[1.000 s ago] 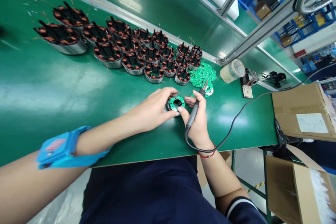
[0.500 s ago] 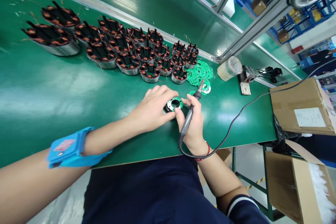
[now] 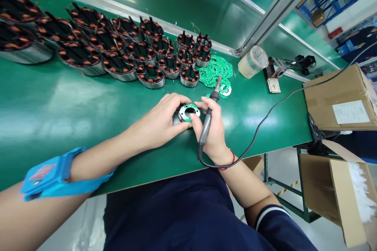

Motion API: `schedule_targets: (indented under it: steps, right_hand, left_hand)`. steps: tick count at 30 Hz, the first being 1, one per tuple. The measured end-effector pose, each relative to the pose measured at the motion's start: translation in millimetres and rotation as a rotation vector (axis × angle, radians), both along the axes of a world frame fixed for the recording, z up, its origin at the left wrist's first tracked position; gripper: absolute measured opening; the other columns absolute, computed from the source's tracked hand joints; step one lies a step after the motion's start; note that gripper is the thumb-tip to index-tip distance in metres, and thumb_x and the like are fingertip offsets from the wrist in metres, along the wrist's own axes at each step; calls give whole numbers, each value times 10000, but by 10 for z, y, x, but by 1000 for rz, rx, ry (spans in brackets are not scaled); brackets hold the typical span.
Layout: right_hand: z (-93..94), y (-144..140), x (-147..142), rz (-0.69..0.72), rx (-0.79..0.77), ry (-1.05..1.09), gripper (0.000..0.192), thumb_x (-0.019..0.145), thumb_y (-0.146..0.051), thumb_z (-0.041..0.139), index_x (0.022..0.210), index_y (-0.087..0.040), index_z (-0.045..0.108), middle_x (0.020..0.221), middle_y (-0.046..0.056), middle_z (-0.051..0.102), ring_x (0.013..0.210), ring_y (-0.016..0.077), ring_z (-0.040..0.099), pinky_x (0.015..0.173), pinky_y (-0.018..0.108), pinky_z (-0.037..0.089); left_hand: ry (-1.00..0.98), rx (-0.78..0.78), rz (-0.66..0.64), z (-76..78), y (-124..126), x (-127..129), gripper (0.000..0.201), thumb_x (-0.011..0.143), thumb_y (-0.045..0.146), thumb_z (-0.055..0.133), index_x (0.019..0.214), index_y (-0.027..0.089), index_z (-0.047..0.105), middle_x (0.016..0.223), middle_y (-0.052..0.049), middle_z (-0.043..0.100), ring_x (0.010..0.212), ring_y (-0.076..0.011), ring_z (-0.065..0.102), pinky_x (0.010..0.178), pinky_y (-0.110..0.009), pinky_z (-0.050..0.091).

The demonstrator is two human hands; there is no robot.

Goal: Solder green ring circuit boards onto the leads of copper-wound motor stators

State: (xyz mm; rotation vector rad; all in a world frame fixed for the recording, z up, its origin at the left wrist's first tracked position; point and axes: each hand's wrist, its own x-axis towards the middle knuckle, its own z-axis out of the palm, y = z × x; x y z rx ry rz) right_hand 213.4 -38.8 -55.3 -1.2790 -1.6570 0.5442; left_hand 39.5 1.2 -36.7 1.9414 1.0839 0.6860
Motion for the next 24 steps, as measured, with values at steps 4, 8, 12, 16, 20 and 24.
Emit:
schedule_targets:
  steps: [4, 8, 12, 16, 20, 24]
  right_hand:
    - [9, 87, 79, 43, -136, 193, 409, 993, -273, 608, 1371, -280, 449, 1039, 11, 713, 971, 149, 729, 934, 325, 604]
    - [27, 187, 157, 102, -221, 207, 411, 971, -262, 633, 1348, -280, 469, 948, -30, 707, 863, 125, 719, 840, 276, 597]
    - [114, 212, 225, 145, -210, 53, 371, 991, -253, 598, 1349, -268, 502, 917, -32, 722, 853, 129, 712, 882, 289, 591]
    - [249, 130, 283, 232, -22, -72, 324, 1045, -289, 546, 1365, -242, 527, 1114, 34, 768, 1050, 146, 728, 1008, 309, 567]
    - [294, 67, 302, 252, 146, -256, 293, 1083, -302, 485, 1349, -209, 564, 1096, 51, 784, 1010, 160, 728, 952, 320, 572]
    - [243, 59, 299, 214, 175, -377, 278, 1095, -285, 437, 1310, -204, 595, 1026, 39, 787, 907, 163, 719, 879, 328, 576]
  left_hand:
    - [16, -73, -12, -6, -37, 20, 622, 844, 527, 574, 1335, 155, 486, 1363, -169, 596, 1266, -352, 573, 1090, -535, 492]
    - [145, -22, 0, -18, -40, 39, 627, 811, 581, 595, 1259, 143, 567, 1250, -180, 639, 1214, -406, 577, 1059, -608, 491]
    - [99, -90, -71, -9, 5, -52, 607, 836, 598, 590, 1279, 182, 600, 1276, -145, 663, 1191, -369, 614, 1071, -551, 504]
    - [11, -202, -116, -10, 28, -193, 693, 832, 669, 636, 1358, 223, 575, 1368, -111, 654, 1212, -341, 635, 1091, -510, 504]
    - [-9, -210, -173, 6, 24, -245, 688, 855, 677, 642, 1369, 226, 576, 1385, -104, 650, 1252, -324, 623, 1113, -501, 494]
    - [60, -21, -232, 35, 16, -237, 598, 922, 650, 593, 1346, 229, 600, 1312, -102, 673, 1189, -303, 650, 1043, -476, 544]
